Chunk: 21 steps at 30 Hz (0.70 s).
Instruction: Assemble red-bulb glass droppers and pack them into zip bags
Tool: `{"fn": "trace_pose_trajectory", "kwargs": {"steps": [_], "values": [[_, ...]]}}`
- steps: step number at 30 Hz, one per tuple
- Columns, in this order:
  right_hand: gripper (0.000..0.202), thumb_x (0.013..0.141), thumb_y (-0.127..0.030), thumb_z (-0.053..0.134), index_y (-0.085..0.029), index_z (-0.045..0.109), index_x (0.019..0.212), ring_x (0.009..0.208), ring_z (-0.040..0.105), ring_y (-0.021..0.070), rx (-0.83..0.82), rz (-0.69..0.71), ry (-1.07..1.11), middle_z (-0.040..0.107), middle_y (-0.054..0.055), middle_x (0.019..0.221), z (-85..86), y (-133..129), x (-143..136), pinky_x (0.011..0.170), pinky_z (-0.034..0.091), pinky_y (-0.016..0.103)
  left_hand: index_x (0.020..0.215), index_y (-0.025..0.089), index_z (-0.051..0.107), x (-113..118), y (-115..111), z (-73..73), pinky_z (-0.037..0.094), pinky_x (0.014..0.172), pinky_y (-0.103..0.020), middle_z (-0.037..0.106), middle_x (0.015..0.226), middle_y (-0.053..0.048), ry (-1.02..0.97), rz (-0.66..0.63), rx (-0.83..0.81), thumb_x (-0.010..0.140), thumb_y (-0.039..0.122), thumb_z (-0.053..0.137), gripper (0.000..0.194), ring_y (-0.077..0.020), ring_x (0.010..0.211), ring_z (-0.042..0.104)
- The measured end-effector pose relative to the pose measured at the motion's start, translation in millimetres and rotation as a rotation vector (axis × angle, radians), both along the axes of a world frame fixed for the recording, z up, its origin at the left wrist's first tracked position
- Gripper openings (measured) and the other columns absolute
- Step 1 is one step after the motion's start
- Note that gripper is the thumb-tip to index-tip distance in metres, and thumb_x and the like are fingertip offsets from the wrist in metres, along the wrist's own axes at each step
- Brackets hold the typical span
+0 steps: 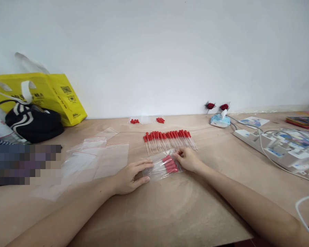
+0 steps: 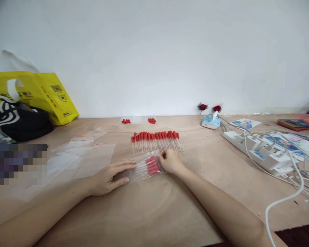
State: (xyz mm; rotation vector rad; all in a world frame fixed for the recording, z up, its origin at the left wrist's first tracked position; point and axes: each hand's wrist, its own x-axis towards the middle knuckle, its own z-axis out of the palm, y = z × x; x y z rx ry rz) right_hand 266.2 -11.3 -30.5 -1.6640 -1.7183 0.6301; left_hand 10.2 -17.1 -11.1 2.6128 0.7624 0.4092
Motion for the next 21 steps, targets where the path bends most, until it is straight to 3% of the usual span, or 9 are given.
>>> {"fn": "trace_pose_trajectory", "kwargs": {"steps": [4,10,15,18,21], "values": [[0.02,0.067,-0.032,0.06,-0.015,0.056,0.077,0.058,0.053,0.0117,-0.052,-0.068,0.108,0.058,0.002,0.064,-2.2,2.7,4.5,0.053,0.038,0.021,0.12,0.019,0.045,-0.3,-0.4,0.9,0.036,0.096,-0.038,0.047,0.125,-0.009,-0.013,-0.01,0.009,0.083,0.028,0.048,0.039,-0.0223,0.117,0.042],[0.021,0.067,-0.033,0.059,-0.015,0.052,0.06,0.049,0.042,0.0078,-0.216,0.196,0.208,0.048,-0.003,0.052,-6.9,3.4,8.0,0.047,0.033,0.02,0.116,0.02,0.049,0.2,-5.7,6.6,0.04,0.089,-0.037,0.054,0.11,-0.009,-0.056,-0.068,0.026,0.075,0.036,0.058,0.045,-0.0224,0.101,0.05],[0.019,0.07,-0.033,0.057,-0.015,0.052,0.065,0.048,0.04,0.0073,-0.189,0.366,0.286,0.047,-0.004,0.053,-6.6,0.3,1.3,0.046,0.031,0.019,0.108,0.017,0.053,13.5,-1.8,9.0,0.042,0.082,-0.034,0.057,0.103,-0.008,-0.187,0.171,-0.073,0.077,0.035,0.053,0.036,-0.02,0.093,0.052],[0.019,0.073,-0.033,0.055,-0.015,0.054,0.066,0.051,0.042,0.0076,-0.127,0.509,0.289,0.05,-0.003,0.057,-3.6,-4.7,-7.5,0.048,0.033,0.02,0.104,0.014,0.053,28.7,11.4,8.9,0.045,0.068,-0.028,0.061,0.088,-0.006,-0.206,0.328,-0.272,0.075,0.036,0.053,0.037,-0.0164,0.076,0.056],[0.016,0.074,-0.029,0.055,-0.015,0.057,0.069,0.053,0.043,0.0075,-0.056,0.563,0.261,0.052,-0.002,0.059,-1.3,-10.0,-15.6,0.05,0.034,0.019,0.087,0.013,0.059,43.9,24.2,9.4,0.041,0.054,-0.022,0.058,0.066,0.0,-0.145,0.354,-0.45,0.068,0.037,0.059,0.031,-0.0127,0.058,0.052]]}}
